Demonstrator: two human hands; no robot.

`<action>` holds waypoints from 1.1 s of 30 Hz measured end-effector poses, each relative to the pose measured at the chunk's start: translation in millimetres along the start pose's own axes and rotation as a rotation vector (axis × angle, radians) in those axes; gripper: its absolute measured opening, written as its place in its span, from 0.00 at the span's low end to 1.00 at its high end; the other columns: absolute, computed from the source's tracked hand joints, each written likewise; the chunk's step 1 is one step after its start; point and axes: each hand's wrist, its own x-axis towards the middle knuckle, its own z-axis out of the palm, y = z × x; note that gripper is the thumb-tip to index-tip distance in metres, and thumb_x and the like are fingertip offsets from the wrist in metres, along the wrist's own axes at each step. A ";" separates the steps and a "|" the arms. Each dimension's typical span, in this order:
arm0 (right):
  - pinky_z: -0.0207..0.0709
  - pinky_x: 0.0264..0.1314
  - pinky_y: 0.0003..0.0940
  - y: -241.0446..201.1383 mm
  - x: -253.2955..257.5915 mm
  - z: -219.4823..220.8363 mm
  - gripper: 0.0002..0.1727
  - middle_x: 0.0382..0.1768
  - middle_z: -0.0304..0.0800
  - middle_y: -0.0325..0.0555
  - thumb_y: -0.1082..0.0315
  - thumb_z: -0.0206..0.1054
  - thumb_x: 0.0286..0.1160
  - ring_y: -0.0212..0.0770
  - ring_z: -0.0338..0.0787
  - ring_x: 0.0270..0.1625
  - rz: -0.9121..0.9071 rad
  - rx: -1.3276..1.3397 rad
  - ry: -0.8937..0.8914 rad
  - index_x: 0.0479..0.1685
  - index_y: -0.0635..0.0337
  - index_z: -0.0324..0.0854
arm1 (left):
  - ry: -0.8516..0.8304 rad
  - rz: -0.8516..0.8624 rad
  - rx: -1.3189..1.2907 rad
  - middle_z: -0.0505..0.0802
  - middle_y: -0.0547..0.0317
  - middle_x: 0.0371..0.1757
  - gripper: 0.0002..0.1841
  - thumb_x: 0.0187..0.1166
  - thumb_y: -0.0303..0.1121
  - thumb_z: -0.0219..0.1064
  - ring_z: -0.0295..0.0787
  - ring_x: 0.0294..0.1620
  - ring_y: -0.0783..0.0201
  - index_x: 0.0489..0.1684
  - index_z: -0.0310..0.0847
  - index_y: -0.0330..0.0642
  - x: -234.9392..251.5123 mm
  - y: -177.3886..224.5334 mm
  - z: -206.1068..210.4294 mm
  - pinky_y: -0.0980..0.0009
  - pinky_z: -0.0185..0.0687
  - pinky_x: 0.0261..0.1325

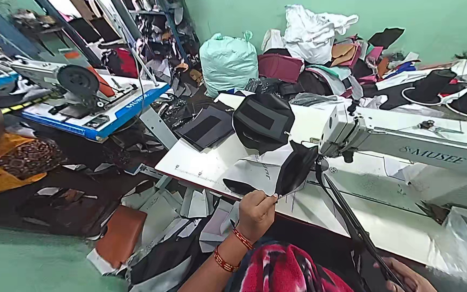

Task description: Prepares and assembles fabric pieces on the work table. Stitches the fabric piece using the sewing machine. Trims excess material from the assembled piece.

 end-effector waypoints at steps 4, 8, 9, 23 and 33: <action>0.72 0.30 0.15 -12.4 -0.8 15.0 0.44 0.32 0.83 0.23 0.27 0.71 0.60 0.13 0.77 0.28 -0.066 -0.055 -0.024 0.54 0.62 0.81 | -0.193 -0.028 0.007 0.89 0.53 0.20 0.12 0.75 0.28 0.66 0.85 0.20 0.61 0.45 0.97 0.37 -35.8 5.3 3.3 0.69 0.82 0.28; 0.68 0.26 0.13 -20.8 10.1 34.0 0.45 0.27 0.81 0.22 0.22 0.71 0.56 0.13 0.73 0.25 -0.120 -0.046 -0.114 0.52 0.58 0.83 | -0.215 -0.087 -0.091 0.97 0.46 0.36 0.10 0.77 0.24 0.66 0.96 0.38 0.61 0.46 0.95 0.33 -49.2 3.2 2.2 0.71 0.91 0.48; 0.67 0.25 0.12 -23.0 14.4 37.8 0.44 0.26 0.80 0.21 0.22 0.71 0.55 0.13 0.72 0.23 -0.124 -0.044 -0.141 0.52 0.56 0.84 | -0.208 -0.111 -0.115 0.97 0.45 0.39 0.10 0.76 0.23 0.66 0.97 0.41 0.61 0.44 0.95 0.32 -48.7 3.7 2.8 0.72 0.91 0.52; 0.72 0.32 0.13 -7.9 25.3 67.2 0.36 0.27 0.80 0.19 0.27 0.71 0.59 0.13 0.77 0.28 0.079 0.016 -0.226 0.49 0.50 0.82 | -0.105 -0.812 -0.718 0.97 0.53 0.42 0.08 0.66 0.14 0.69 0.96 0.41 0.72 0.40 0.89 0.24 -45.6 17.3 11.9 0.73 0.93 0.51; 0.74 0.34 0.13 -7.1 25.1 71.3 0.34 0.29 0.83 0.20 0.30 0.72 0.62 0.14 0.80 0.29 0.067 0.024 -0.204 0.50 0.51 0.82 | -0.110 -1.065 -0.666 0.96 0.56 0.34 0.06 0.67 0.18 0.76 0.95 0.34 0.70 0.37 0.86 0.28 -30.8 28.1 14.9 0.73 0.93 0.46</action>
